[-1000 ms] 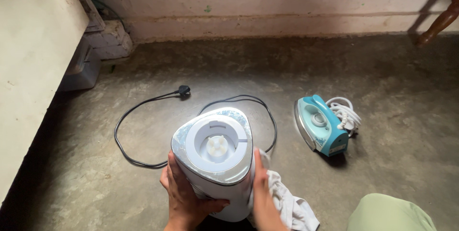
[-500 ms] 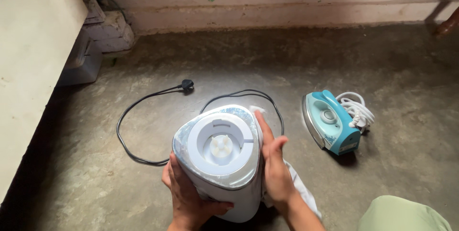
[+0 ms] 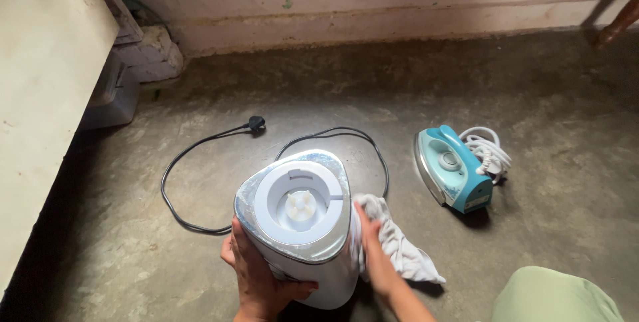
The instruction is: The person sits on the floor and wipes the exterior of a white electric kettle with a white cloth. They hold the kettle steady with one hand while cleaning its sides and top with the other hand. A blue iron is visible on the floor nearby.
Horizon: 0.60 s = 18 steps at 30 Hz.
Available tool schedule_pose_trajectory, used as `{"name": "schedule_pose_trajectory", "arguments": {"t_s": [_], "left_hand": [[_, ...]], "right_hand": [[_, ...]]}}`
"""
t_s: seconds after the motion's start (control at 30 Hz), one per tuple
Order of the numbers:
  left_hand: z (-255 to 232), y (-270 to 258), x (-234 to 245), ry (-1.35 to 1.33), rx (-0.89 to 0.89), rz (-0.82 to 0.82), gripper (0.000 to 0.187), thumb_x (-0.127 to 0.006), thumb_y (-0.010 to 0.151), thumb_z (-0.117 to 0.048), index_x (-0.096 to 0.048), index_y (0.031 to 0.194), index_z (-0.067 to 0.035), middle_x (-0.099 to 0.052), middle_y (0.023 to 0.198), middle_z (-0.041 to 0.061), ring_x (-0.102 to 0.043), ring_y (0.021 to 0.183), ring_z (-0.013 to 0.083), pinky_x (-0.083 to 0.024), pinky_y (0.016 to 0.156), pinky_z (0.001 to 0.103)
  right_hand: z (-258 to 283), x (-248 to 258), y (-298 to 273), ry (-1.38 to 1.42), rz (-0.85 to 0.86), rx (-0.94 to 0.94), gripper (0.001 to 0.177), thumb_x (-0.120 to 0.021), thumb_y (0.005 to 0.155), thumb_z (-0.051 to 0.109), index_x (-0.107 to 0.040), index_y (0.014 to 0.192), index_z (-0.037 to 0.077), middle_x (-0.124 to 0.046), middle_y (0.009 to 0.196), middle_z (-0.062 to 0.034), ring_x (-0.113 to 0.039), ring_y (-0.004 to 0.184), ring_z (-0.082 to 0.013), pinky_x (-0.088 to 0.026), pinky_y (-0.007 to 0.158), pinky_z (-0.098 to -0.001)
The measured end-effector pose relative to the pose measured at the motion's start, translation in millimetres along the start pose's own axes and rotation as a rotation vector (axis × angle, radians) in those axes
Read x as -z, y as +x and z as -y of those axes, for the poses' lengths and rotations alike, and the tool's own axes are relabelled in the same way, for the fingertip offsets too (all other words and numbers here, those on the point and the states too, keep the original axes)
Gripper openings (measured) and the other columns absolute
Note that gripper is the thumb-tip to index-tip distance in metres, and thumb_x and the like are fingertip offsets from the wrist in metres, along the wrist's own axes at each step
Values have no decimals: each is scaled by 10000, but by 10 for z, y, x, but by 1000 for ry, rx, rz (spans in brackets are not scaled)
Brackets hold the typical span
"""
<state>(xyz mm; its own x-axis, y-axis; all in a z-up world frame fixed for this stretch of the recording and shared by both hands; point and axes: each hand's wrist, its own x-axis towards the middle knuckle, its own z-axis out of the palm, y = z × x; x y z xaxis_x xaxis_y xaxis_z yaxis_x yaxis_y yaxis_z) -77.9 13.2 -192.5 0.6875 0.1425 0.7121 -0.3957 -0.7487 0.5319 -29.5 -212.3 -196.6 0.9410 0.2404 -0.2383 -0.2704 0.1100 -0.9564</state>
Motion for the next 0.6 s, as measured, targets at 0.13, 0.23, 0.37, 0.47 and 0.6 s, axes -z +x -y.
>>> {"name": "schedule_pose_trajectory", "arguments": {"t_s": [0.13, 0.23, 0.37, 0.47, 0.6], "left_hand": [[-13, 20, 38, -9, 10, 39, 1731, -882, 269, -705, 9, 1577, -2, -454, 1447, 226, -339, 1331, 415, -152, 1108, 549], [-5, -13, 37, 8, 26, 55, 1723, -899, 294, -693, 8, 1585, -2, -450, 1459, 225, -334, 1313, 414, -158, 1117, 547], [10, -2, 50, -10, 28, 59, 1706, -906, 320, -687, 11, 1587, -6, -439, 1467, 217, -378, 1324, 388, -153, 1109, 556], [-52, -25, 44, 8, 74, 41, 1716, -919, 278, -665, -16, 1589, -25, -409, 1476, 231, -331, 1304, 420, -193, 1109, 543], [-86, 11, 103, 24, 76, 75, 1730, -954, 265, -621, -5, 1576, -9, -417, 1467, 226, -361, 1302, 424, -179, 1092, 557]], "right_hand": [[-456, -41, -411, -199, -130, 162, 1025, -55, 835, 797, -175, 1644, 179, -172, 1707, -59, -138, 1572, -210, -93, 1237, -357], [-667, -205, -576, -377, -239, 320, 1031, -26, 823, 809, -173, 1640, 197, -163, 1704, -71, -129, 1572, -223, -93, 1239, -365], [-276, -277, -595, -514, -231, 326, 1040, 12, 807, 824, -170, 1635, 220, -151, 1701, -88, -118, 1572, -240, -92, 1242, -376], [235, -213, -491, -562, -166, 195, 1048, 41, 795, 835, -168, 1631, 238, -141, 1699, -101, -109, 1572, -252, -91, 1244, -384], [501, -261, -288, -330, -120, 120, 1024, -5, 784, 816, -204, 1630, 273, -5, 1712, -133, 4, 1574, -296, -58, 1224, -439]]}}
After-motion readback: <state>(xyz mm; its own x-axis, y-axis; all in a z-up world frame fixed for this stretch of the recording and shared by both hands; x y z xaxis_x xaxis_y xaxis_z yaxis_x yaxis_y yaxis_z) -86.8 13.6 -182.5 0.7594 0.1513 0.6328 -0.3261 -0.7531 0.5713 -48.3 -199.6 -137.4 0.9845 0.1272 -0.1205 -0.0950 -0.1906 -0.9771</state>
